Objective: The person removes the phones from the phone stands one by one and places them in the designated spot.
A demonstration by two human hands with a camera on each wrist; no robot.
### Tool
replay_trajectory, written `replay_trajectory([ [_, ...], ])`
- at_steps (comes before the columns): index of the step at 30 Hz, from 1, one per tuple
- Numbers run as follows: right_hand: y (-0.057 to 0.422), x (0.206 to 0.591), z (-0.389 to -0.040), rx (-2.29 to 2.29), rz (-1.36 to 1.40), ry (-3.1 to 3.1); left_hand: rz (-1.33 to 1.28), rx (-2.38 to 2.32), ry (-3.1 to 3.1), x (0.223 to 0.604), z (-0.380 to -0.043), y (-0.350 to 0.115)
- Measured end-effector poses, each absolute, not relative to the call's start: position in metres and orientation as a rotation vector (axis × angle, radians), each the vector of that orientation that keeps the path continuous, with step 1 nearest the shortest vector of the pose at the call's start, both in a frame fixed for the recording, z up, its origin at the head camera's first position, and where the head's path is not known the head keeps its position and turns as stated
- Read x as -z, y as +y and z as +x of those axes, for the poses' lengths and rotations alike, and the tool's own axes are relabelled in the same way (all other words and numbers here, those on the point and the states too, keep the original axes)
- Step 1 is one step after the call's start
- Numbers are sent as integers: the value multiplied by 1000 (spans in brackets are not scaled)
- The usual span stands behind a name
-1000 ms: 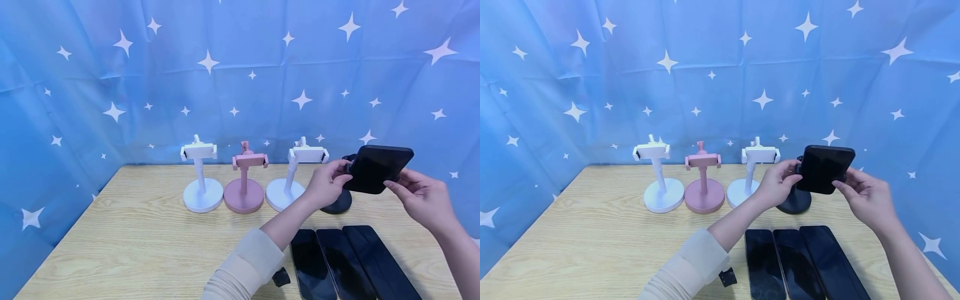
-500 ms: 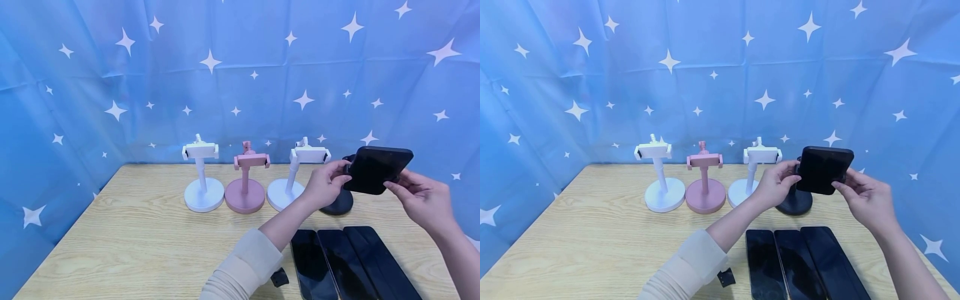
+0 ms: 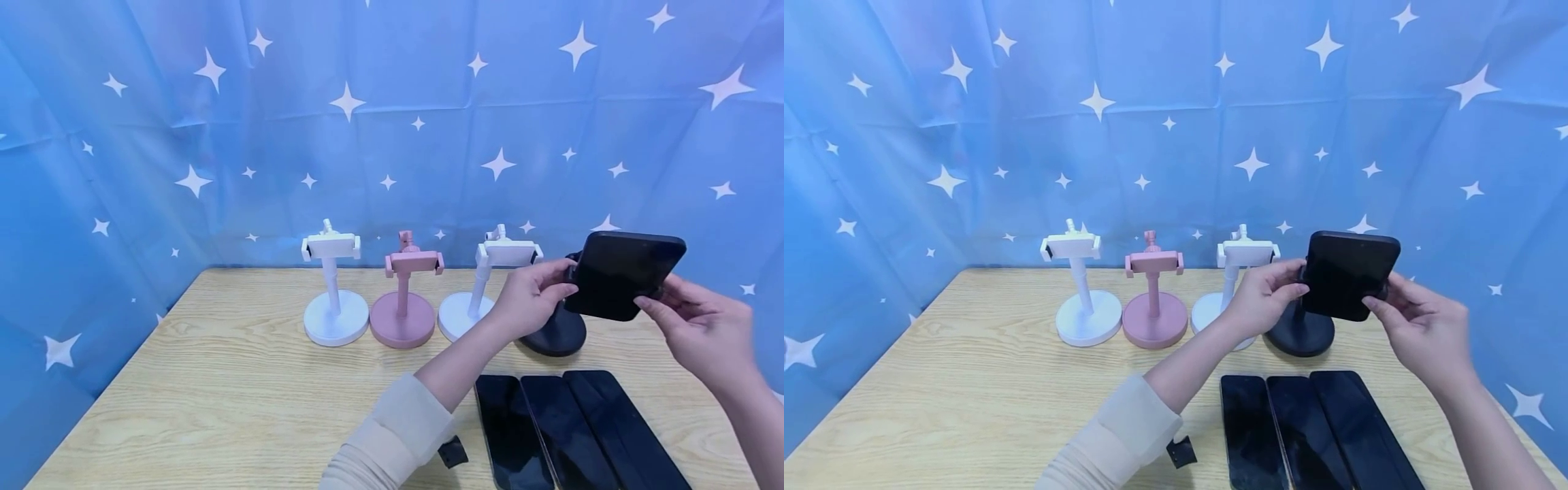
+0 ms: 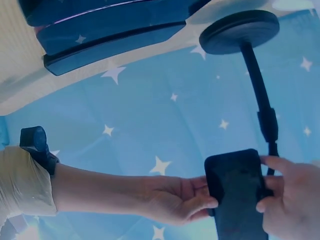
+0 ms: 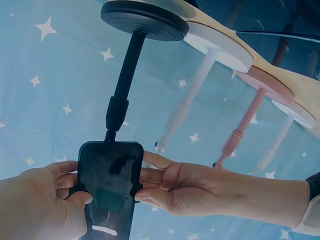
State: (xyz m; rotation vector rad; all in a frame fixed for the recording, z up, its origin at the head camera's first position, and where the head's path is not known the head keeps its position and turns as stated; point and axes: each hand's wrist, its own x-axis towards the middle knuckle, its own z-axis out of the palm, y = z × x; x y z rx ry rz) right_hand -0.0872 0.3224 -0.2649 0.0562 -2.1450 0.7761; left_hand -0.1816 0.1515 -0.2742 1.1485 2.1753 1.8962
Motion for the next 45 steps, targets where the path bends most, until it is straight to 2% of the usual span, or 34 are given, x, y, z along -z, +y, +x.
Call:
replay_trajectory([
  [20, 289, 256, -61, -965, 124, -2110, 1241, -1902, 1873, 258, -158, 93],
  [27, 270, 256, -65, -1085, 249, -2089, 1263, -1874, 1903, 252, -151, 61],
  [37, 239, 258, -71, -1250, 430, -2087, 1074, -1879, 2006, 252, -142, 19],
  [45, 218, 265, -76, -1348, 607, -2061, 1076, -1866, 1997, 254, -139, -9],
])
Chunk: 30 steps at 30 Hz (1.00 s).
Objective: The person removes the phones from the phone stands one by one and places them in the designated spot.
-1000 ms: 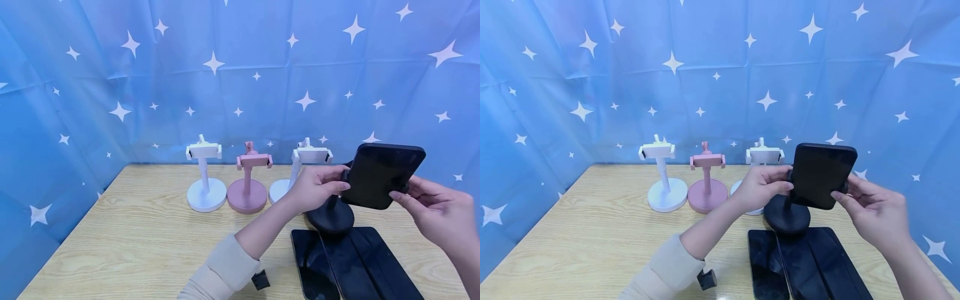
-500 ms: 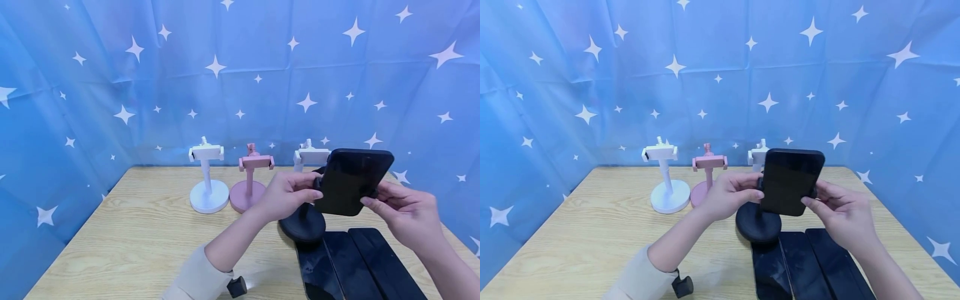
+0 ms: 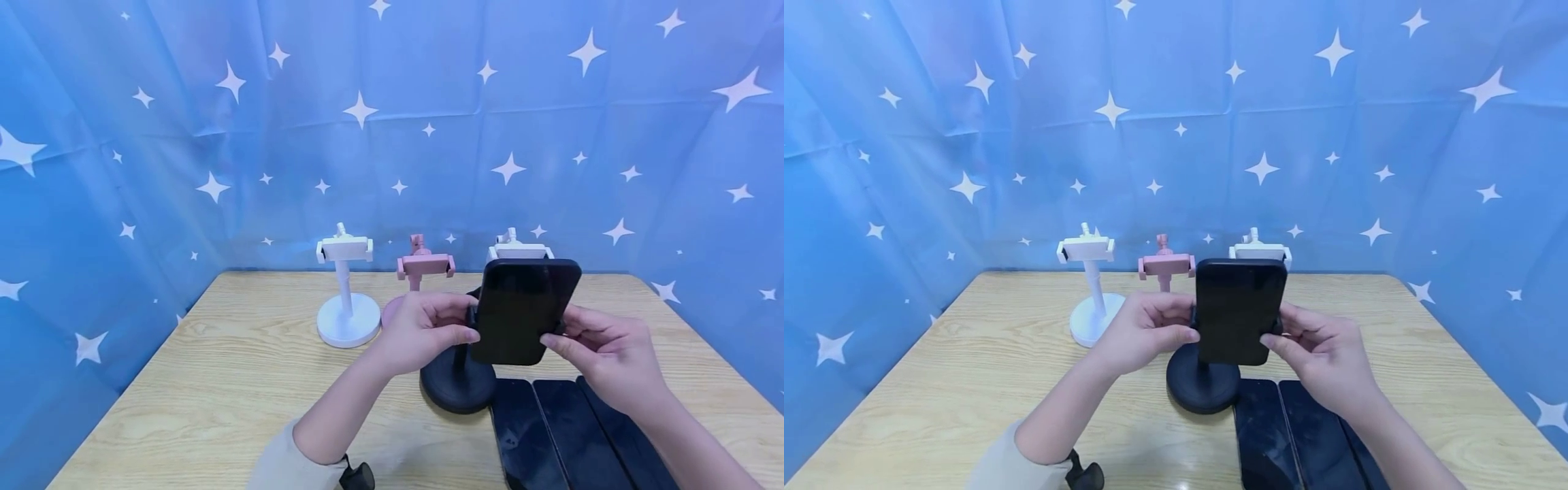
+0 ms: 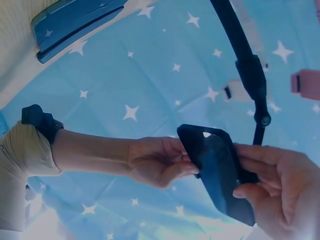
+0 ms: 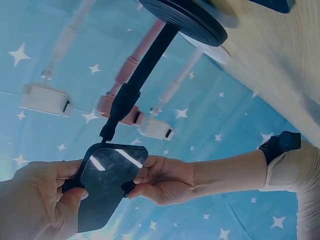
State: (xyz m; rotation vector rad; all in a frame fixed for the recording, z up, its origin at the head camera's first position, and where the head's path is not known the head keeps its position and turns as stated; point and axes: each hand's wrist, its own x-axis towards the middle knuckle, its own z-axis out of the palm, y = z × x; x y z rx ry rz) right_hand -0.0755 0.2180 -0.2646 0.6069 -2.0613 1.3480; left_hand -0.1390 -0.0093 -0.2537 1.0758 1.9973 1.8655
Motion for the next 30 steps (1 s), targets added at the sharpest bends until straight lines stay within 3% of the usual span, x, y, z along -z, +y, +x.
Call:
replay_trajectory([
  [30, 208, 286, -76, -1601, 803, -1953, 1282, -1803, 1985, 269, -141, -28],
])
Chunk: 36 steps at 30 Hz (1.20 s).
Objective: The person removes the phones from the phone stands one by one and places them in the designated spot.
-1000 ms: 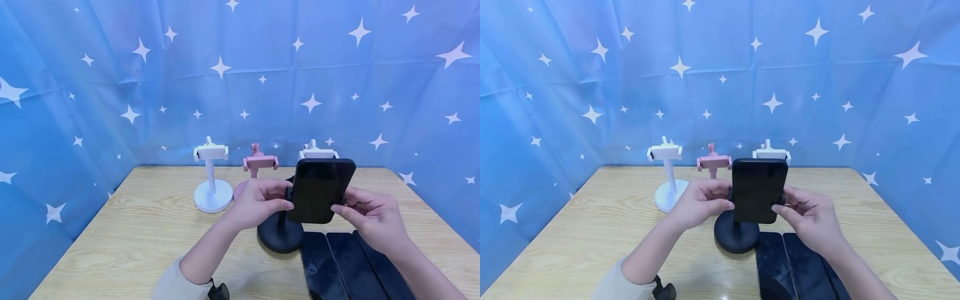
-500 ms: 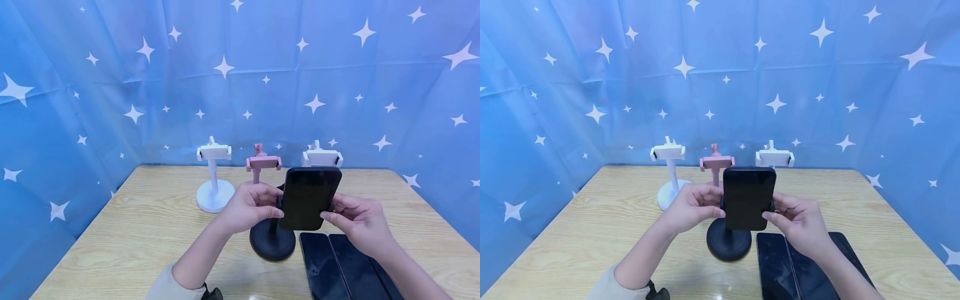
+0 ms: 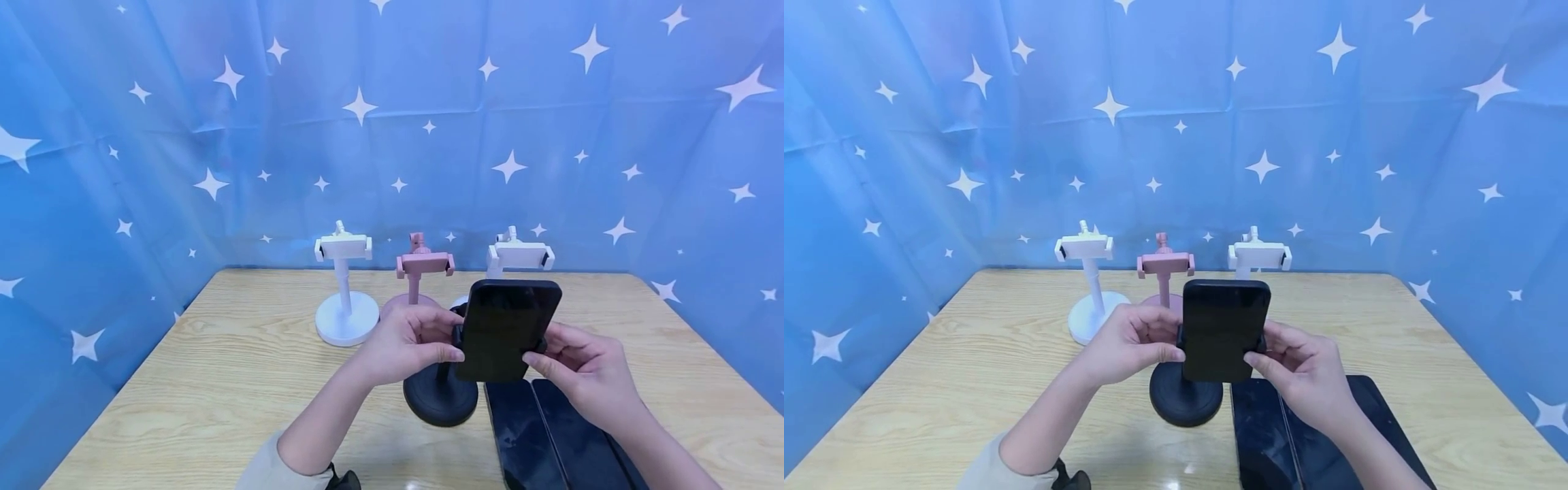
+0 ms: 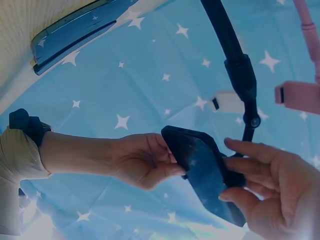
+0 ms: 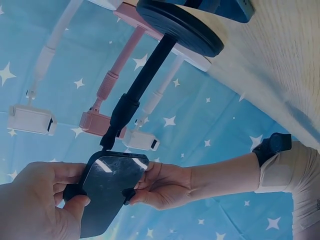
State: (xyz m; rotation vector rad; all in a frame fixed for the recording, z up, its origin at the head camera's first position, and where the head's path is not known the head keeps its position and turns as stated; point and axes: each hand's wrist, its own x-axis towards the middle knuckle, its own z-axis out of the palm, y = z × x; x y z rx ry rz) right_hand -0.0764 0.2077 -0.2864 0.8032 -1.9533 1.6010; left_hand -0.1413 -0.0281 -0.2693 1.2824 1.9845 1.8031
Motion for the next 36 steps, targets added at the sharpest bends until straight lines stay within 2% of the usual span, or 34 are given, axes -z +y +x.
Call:
replay_trajectory([
  [4, 209, 286, -75, -1572, 781, -2006, 1336, -1784, 2032, 269, -142, -29],
  [13, 200, 262, -62, -1077, 621, -2247, 1572, -1705, 2267, 266, -152, -27],
  [19, 225, 304, -94, -884, 622, -2056, 1696, -1612, 2095, 263, -163, -18],
  [21, 211, 299, -94, -798, 595, -2054, 1707, -1596, 2001, 263, -167, -13],
  [25, 155, 254, -71, -622, 553, -2105, 1735, -1577, 1881, 268, -174, -7],
  [28, 130, 233, -64, -563, 548, -2093, 1767, -1563, 1853, 271, -178, -5],
  [36, 121, 230, -72, -521, 494, -2031, 1864, -1571, 1796, 273, -183, -3],
])
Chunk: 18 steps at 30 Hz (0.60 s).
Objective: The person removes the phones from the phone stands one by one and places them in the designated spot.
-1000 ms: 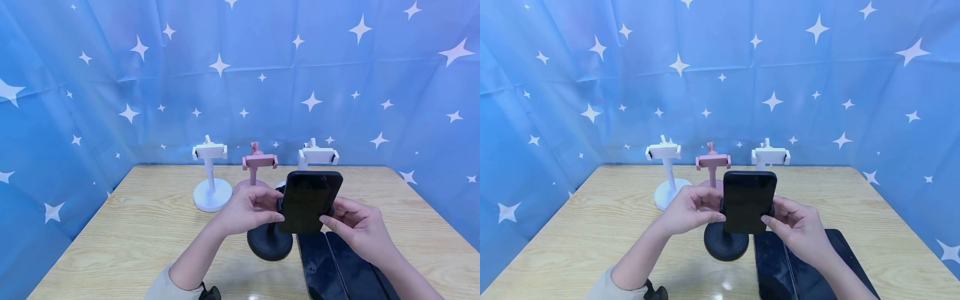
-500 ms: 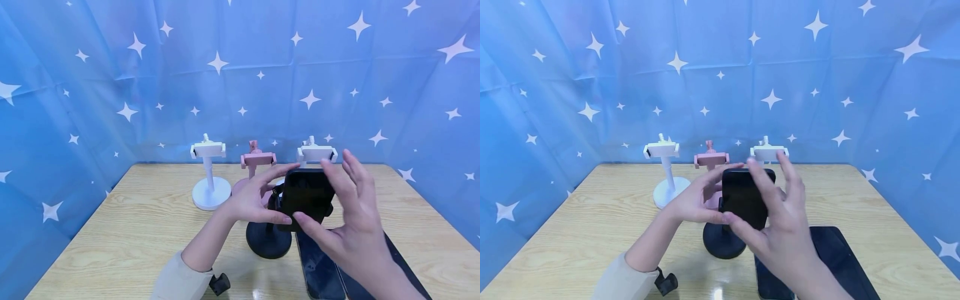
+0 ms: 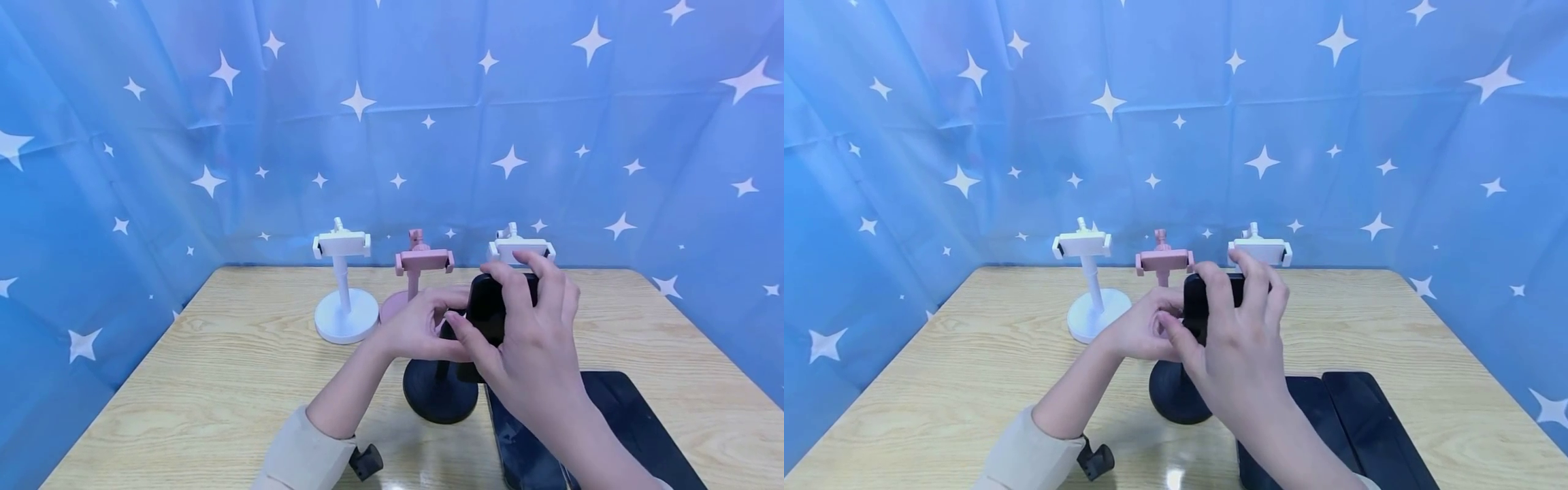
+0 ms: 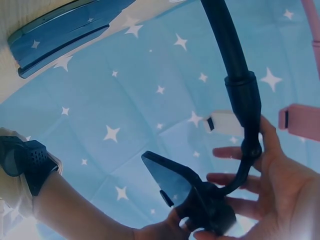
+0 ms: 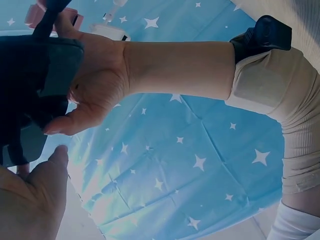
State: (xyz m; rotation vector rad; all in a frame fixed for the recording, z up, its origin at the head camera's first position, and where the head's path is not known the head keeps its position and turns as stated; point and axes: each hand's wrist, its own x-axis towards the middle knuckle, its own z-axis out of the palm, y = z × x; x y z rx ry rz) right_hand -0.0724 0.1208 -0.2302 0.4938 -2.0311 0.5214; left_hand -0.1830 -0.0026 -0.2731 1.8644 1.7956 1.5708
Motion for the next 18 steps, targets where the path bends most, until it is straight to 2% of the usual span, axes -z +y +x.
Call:
replay_trajectory([
  [6, 119, 233, -78, -525, 463, -1993, 1890, -1528, 1839, 271, -185, -2],
  [13, 119, 233, -81, -520, 423, -1997, 1758, -1524, 1771, 271, -186, -6],
  [18, 120, 234, -84, -527, 424, -1999, 1762, -1508, 1751, 270, -188, -5],
])
